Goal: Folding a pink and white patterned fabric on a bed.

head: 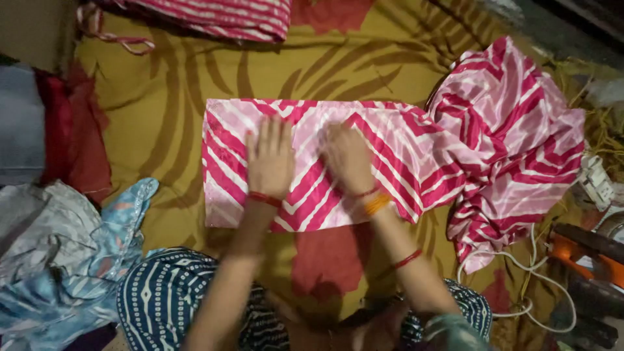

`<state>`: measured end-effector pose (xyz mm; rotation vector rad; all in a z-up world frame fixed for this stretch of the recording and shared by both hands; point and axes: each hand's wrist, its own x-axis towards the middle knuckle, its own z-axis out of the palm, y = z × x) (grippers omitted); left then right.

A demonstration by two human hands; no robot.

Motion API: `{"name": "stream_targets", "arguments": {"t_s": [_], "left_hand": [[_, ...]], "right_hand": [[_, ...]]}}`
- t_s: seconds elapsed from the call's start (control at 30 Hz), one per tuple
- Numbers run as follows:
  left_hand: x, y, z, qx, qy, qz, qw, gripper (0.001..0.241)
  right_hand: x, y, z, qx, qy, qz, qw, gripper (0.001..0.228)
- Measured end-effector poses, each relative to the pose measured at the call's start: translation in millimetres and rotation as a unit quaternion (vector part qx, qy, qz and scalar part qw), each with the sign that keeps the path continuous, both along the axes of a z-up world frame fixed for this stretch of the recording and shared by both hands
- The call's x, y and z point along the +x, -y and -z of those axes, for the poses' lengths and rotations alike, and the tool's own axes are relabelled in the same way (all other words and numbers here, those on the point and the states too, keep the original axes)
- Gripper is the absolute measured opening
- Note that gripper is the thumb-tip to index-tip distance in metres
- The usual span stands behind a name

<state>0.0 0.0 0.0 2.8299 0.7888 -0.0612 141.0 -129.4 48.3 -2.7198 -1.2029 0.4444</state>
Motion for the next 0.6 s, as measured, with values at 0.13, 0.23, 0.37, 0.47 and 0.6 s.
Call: {"name": "stream_targets", "arguments": {"t_s": [0.13,0.23,0.37,0.47,0.6], "left_hand": [[10,9,10,-0.139,-0.017,0.017,0.990,0.087],[9,-6,17,-0.039,-0.114,0.043,0.992,0.067],[17,-27,6,-0.041,-0.046,-0.002,0.998,0.066],[18,-33,0,-0.038,-0.048,-0.021,0.998,0.067],[15,-37,-2,-0.062,-0.035,-0.028,0.997,0.066]], "right_hand": [[-50,6,46,0.228,-0.016,-0.141,0.963,0.054],[-34,1,58,0.032,0.017,-0.186,0.982,0.072],[14,-8,43,-0.092,0.072,-0.187,0.975,0.079],[42,-1,34,-0.093,0.081,-0.153,0.981,0.083],[77,32,31,-0.088,0.062,-0.031,0.994,0.083]]}}
